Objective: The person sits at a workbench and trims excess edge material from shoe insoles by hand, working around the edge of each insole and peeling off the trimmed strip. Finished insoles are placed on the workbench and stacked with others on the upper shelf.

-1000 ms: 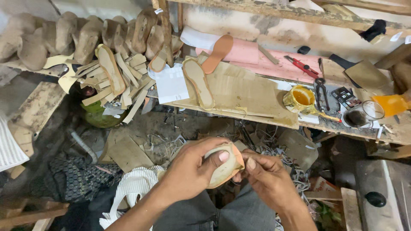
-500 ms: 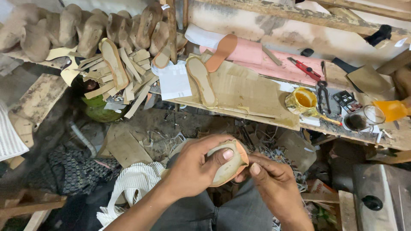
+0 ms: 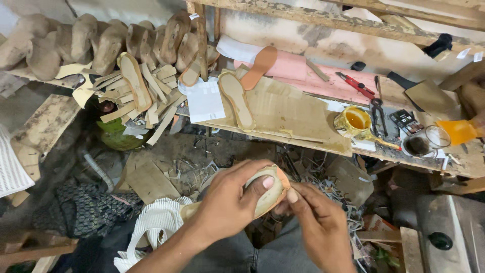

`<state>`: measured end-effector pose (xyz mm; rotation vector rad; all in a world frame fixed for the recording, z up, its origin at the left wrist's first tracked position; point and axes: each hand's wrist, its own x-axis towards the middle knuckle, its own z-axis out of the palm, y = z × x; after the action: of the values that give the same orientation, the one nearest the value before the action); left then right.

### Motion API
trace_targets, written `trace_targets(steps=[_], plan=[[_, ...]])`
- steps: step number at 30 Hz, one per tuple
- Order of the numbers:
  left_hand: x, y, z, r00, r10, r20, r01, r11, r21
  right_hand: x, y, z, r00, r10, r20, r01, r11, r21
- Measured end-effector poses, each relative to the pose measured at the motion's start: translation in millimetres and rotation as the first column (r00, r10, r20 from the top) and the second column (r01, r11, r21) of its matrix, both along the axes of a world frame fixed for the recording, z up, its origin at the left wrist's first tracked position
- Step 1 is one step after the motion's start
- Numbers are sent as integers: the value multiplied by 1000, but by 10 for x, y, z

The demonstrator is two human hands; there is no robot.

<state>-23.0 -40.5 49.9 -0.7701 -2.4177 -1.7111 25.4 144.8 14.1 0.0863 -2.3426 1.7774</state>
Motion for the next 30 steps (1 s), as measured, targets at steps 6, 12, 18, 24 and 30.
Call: trace_targets(steps=[6, 12, 18, 24, 30], plan=[[-90, -155, 38, 985, -172, 16, 173, 984, -51, -110, 448, 37, 916, 320, 243, -253, 929, -269], [-71, -145, 156, 972, -235, -26, 227, 958, -177, -91, 454, 105, 900, 306, 311, -262, 949, -174], [-81, -99, 68, 984, -172, -42, 159, 962, -220, -31, 300, 127, 982, 181, 54, -189, 956, 225], [40, 90, -66, 998, 25, 59, -29, 997, 69, -27, 74, -68, 999, -43, -17, 38, 974, -222], [30, 97, -98, 992, -97, 80, 85, 986, 143, -29, -6, -89, 936, -165, -309, 244, 941, 234]])
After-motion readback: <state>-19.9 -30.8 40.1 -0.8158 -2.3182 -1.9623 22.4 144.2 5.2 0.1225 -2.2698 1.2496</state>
